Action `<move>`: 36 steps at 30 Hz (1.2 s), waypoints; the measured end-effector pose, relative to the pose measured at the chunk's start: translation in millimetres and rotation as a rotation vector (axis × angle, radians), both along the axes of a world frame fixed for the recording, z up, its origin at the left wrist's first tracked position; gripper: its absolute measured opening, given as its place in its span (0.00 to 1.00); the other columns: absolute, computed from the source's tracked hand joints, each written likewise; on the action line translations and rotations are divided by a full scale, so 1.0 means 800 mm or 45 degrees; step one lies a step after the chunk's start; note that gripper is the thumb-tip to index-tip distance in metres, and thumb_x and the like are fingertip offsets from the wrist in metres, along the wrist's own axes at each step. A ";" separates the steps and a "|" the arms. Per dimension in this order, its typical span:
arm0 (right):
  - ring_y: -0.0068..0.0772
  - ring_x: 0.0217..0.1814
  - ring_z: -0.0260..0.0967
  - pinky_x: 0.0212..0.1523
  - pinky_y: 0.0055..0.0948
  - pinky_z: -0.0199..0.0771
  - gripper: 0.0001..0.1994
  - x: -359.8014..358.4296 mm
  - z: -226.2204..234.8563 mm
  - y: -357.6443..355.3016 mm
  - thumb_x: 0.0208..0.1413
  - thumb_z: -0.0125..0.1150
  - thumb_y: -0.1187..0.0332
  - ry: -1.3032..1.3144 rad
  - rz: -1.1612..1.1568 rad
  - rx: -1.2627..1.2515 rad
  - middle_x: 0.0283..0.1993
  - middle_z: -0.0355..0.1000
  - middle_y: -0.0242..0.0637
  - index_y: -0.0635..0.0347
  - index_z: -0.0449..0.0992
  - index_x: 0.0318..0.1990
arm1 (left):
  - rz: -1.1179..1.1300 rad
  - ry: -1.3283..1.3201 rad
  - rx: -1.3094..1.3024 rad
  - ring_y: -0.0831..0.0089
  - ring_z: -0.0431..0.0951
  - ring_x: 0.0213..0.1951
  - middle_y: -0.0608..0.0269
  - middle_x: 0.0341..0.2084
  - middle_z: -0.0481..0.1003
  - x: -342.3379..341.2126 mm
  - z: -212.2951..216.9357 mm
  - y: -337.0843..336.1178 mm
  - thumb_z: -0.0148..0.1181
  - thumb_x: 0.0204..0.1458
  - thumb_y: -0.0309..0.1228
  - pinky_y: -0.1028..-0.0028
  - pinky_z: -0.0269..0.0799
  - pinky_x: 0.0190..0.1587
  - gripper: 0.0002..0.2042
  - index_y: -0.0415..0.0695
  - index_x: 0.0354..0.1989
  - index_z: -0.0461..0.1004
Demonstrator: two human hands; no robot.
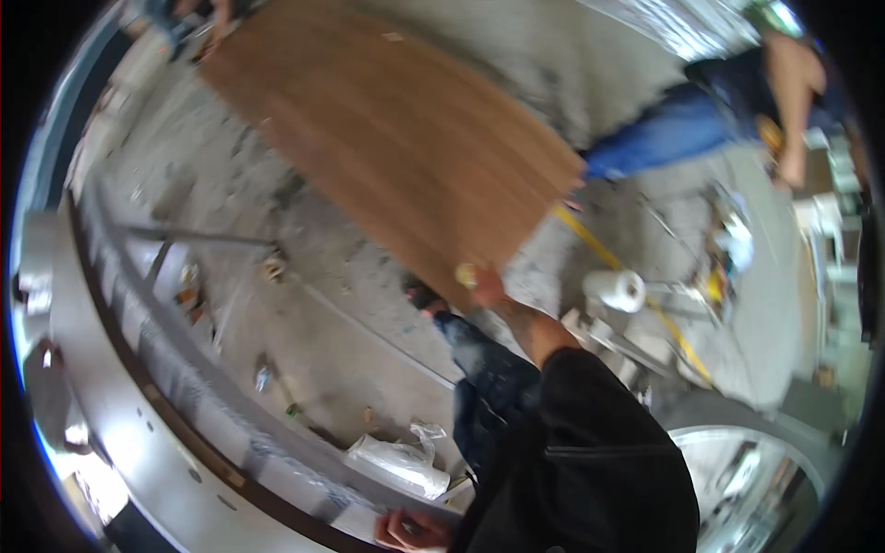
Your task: Cleaning and wiping down large wooden panels using a cloth and spray in a furniture factory.
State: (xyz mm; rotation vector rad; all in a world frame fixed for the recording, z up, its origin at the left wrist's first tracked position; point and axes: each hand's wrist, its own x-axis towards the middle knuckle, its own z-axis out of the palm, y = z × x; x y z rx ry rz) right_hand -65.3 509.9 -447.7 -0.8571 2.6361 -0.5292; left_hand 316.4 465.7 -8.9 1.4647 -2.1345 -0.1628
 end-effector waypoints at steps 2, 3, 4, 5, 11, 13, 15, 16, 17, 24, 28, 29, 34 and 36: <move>0.51 0.39 0.71 0.36 0.44 0.72 0.12 0.009 0.044 0.021 0.48 0.62 0.64 -0.144 -0.045 -0.171 0.39 0.72 0.48 0.54 0.74 0.40 | -0.107 0.062 -0.037 0.52 0.74 0.44 0.49 0.40 0.72 0.000 0.001 -0.002 0.58 0.54 0.29 0.61 0.70 0.46 0.08 0.38 0.39 0.75; 0.50 0.38 0.70 0.36 0.42 0.72 0.12 0.023 0.119 0.020 0.48 0.63 0.64 -0.217 -0.055 -0.172 0.38 0.70 0.48 0.54 0.74 0.40 | -0.055 0.091 -0.003 0.51 0.73 0.44 0.49 0.40 0.72 0.003 0.001 0.004 0.56 0.57 0.31 0.59 0.70 0.47 0.09 0.37 0.38 0.74; 0.50 0.38 0.70 0.36 0.42 0.72 0.12 0.038 0.126 0.048 0.48 0.63 0.64 -0.210 -0.083 -0.186 0.38 0.70 0.48 0.54 0.74 0.40 | -0.006 0.120 0.023 0.51 0.73 0.45 0.48 0.40 0.71 0.007 0.001 0.005 0.54 0.61 0.33 0.56 0.70 0.48 0.11 0.35 0.37 0.73; 0.49 0.38 0.69 0.37 0.41 0.71 0.12 0.017 0.141 0.110 0.47 0.65 0.64 -0.337 -0.184 -0.405 0.38 0.69 0.47 0.53 0.73 0.40 | -0.158 0.163 -0.042 0.53 0.73 0.44 0.50 0.40 0.72 -0.012 0.000 -0.001 0.53 0.61 0.32 0.58 0.71 0.46 0.10 0.36 0.37 0.73; 0.45 0.40 0.68 0.40 0.37 0.70 0.11 0.024 0.299 0.302 0.47 0.65 0.67 -0.055 -0.236 -0.628 0.35 0.67 0.39 0.52 0.73 0.38 | -0.236 0.076 -0.237 0.57 0.73 0.42 0.54 0.38 0.71 0.011 -0.035 -0.007 0.55 0.58 0.29 0.58 0.70 0.43 0.06 0.40 0.35 0.75; 0.46 0.41 0.68 0.41 0.38 0.71 0.11 0.028 0.325 0.365 0.45 0.64 0.68 0.023 -0.420 -0.647 0.36 0.68 0.39 0.51 0.73 0.38 | -0.264 0.065 -0.256 0.57 0.73 0.41 0.55 0.37 0.71 0.015 -0.043 -0.009 0.55 0.58 0.29 0.58 0.70 0.43 0.05 0.41 0.35 0.75; 0.43 0.42 0.68 0.42 0.37 0.71 0.11 0.026 0.341 0.425 0.45 0.64 0.70 0.094 -0.618 -0.661 0.37 0.69 0.39 0.52 0.72 0.38 | -0.231 0.097 -0.284 0.57 0.73 0.40 0.56 0.37 0.71 0.016 -0.050 -0.014 0.55 0.57 0.29 0.57 0.70 0.42 0.04 0.43 0.33 0.75; 0.43 0.42 0.68 0.43 0.37 0.72 0.11 0.020 0.342 0.454 0.45 0.64 0.70 0.172 -0.674 -0.748 0.37 0.69 0.38 0.52 0.72 0.38 | -0.243 0.096 -0.295 0.57 0.73 0.40 0.56 0.37 0.71 0.018 -0.050 -0.017 0.55 0.57 0.29 0.57 0.70 0.42 0.04 0.43 0.33 0.75; 0.43 0.43 0.68 0.44 0.37 0.72 0.11 0.007 0.346 0.482 0.44 0.64 0.71 0.320 -0.653 -0.650 0.37 0.69 0.38 0.52 0.72 0.37 | -0.217 0.042 -0.303 0.57 0.73 0.41 0.57 0.36 0.71 0.020 -0.050 -0.019 0.56 0.57 0.29 0.57 0.69 0.42 0.04 0.45 0.33 0.75; 0.39 0.38 0.71 0.39 0.34 0.73 0.12 -0.078 0.439 0.654 0.46 0.64 0.75 0.637 -1.012 -0.512 0.36 0.72 0.36 0.54 0.76 0.40 | -0.111 -0.214 -0.276 0.54 0.73 0.44 0.56 0.40 0.72 0.028 -0.054 -0.036 0.61 0.56 0.34 0.56 0.69 0.46 0.07 0.46 0.38 0.77; 0.38 0.37 0.71 0.40 0.35 0.73 0.10 -0.143 0.486 0.772 0.49 0.65 0.72 0.886 -1.140 -0.446 0.35 0.73 0.38 0.54 0.76 0.40 | 0.061 -0.420 0.049 0.52 0.73 0.46 0.51 0.43 0.71 -0.017 -0.011 0.000 0.62 0.56 0.40 0.53 0.70 0.52 0.16 0.42 0.47 0.77; 0.38 0.37 0.71 0.39 0.35 0.73 0.10 -0.160 0.485 0.811 0.49 0.66 0.71 0.919 -1.167 -0.377 0.35 0.73 0.38 0.54 0.76 0.40 | 0.108 -0.540 0.115 0.52 0.71 0.49 0.50 0.46 0.71 -0.043 0.002 0.010 0.57 0.58 0.52 0.52 0.66 0.56 0.24 0.42 0.49 0.76; 0.38 0.36 0.73 0.37 0.33 0.73 0.12 -0.308 0.411 0.925 0.49 0.66 0.68 0.724 -1.306 -0.417 0.34 0.76 0.42 0.59 0.76 0.40 | 0.113 -0.614 -0.251 0.48 0.67 0.58 0.51 0.55 0.70 0.025 -0.030 0.008 0.64 0.53 0.34 0.49 0.63 0.58 0.16 0.49 0.50 0.75; 0.36 0.40 0.74 0.38 0.31 0.73 0.13 -0.360 0.360 0.991 0.52 0.66 0.62 0.776 -1.125 -0.085 0.40 0.77 0.40 0.58 0.76 0.41 | 0.095 -0.625 -0.159 0.45 0.65 0.61 0.46 0.56 0.69 0.038 -0.038 0.027 0.66 0.51 0.33 0.49 0.61 0.63 0.23 0.50 0.57 0.71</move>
